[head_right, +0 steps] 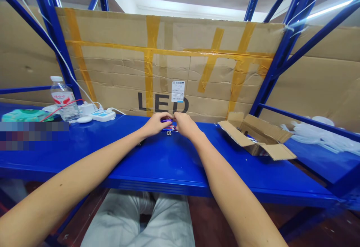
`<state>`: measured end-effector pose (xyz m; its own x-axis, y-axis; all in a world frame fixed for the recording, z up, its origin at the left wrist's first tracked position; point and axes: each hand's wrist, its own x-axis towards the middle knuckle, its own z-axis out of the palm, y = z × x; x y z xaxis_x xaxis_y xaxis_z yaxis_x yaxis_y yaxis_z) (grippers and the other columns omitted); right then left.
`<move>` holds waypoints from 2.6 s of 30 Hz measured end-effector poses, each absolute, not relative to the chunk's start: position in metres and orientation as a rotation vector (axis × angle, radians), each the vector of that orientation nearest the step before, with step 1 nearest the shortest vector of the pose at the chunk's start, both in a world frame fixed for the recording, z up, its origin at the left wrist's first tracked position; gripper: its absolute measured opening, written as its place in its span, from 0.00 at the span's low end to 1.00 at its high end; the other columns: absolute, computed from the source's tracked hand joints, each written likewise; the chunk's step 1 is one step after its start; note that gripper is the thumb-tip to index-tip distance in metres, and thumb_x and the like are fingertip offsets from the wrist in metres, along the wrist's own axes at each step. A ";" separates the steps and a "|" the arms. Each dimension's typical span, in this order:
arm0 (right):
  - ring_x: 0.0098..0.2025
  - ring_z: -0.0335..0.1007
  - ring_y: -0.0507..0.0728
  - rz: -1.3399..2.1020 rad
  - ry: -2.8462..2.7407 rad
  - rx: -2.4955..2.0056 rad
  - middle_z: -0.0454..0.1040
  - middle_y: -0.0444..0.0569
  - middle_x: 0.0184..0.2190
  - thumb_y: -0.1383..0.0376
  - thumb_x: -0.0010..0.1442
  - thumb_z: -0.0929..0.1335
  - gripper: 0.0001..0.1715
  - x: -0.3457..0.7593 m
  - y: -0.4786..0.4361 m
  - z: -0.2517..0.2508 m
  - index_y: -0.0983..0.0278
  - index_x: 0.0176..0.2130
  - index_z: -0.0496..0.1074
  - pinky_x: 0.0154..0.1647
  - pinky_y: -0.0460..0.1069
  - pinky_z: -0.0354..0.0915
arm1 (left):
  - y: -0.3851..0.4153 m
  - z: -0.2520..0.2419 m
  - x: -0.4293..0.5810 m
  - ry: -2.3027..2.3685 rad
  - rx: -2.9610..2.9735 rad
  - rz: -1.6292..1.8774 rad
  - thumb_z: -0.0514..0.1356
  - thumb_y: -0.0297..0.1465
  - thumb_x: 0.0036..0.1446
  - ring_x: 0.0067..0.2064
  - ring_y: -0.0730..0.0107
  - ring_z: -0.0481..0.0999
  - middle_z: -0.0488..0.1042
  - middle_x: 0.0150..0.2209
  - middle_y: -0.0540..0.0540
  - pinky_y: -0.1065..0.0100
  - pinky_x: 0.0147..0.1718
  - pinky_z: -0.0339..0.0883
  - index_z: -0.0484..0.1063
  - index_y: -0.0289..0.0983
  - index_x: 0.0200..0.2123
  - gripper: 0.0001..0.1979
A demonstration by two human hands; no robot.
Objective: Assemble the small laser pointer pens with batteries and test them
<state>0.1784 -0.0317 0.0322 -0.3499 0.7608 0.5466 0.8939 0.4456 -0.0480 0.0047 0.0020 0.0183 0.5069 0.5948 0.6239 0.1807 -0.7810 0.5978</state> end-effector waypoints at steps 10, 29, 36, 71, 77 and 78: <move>0.30 0.66 0.56 -0.276 -2.151 -1.293 0.73 0.52 0.27 0.71 0.61 0.63 0.08 0.181 -0.031 0.033 0.64 0.29 0.66 0.31 0.47 0.53 | 0.001 0.019 0.002 0.800 2.424 1.190 0.59 0.27 0.53 0.41 0.65 0.77 0.80 0.38 0.48 0.65 0.44 0.67 0.76 0.38 0.38 0.09; 0.35 0.71 0.55 0.164 -2.016 -1.312 0.77 0.51 0.34 0.59 0.60 0.67 0.13 0.196 -0.032 0.035 0.65 0.39 0.74 0.37 0.49 0.63 | 0.013 0.023 -0.002 0.747 2.143 1.247 0.64 0.36 0.50 0.32 0.69 0.72 0.76 0.30 0.47 0.67 0.34 0.64 0.76 0.34 0.33 0.11; 0.36 0.70 0.55 0.218 -2.066 -1.168 0.77 0.49 0.35 0.65 0.57 0.67 0.13 0.173 -0.034 0.027 0.66 0.42 0.74 0.38 0.48 0.62 | 0.007 0.023 -0.003 0.840 2.226 1.224 0.59 0.45 0.56 0.29 0.70 0.69 0.74 0.25 0.48 0.68 0.29 0.59 0.76 0.34 0.26 0.19; 0.27 0.71 0.53 1.036 -1.816 -1.221 0.78 0.52 0.23 0.63 0.53 0.69 0.12 0.167 -0.039 0.033 0.68 0.22 0.75 0.31 0.47 0.65 | 0.017 0.033 -0.011 0.549 1.180 1.126 0.39 0.53 0.64 0.48 0.53 0.77 0.78 0.44 0.32 0.58 0.49 0.67 0.75 0.30 0.41 0.36; 0.24 0.71 0.55 1.167 -1.757 -1.227 0.74 0.50 0.18 0.65 0.53 0.69 0.09 0.168 -0.040 0.034 0.68 0.25 0.76 0.26 0.48 0.65 | 0.016 0.033 -0.010 0.508 1.176 1.115 0.40 0.53 0.64 0.48 0.52 0.77 0.78 0.44 0.30 0.58 0.47 0.68 0.75 0.29 0.43 0.37; 0.24 0.71 0.54 1.165 -1.757 -1.225 0.75 0.50 0.18 0.65 0.53 0.69 0.09 0.168 -0.040 0.034 0.68 0.26 0.76 0.26 0.47 0.65 | 0.016 0.034 -0.010 0.507 1.176 1.113 0.40 0.53 0.63 0.48 0.52 0.77 0.78 0.44 0.29 0.58 0.47 0.68 0.75 0.29 0.44 0.37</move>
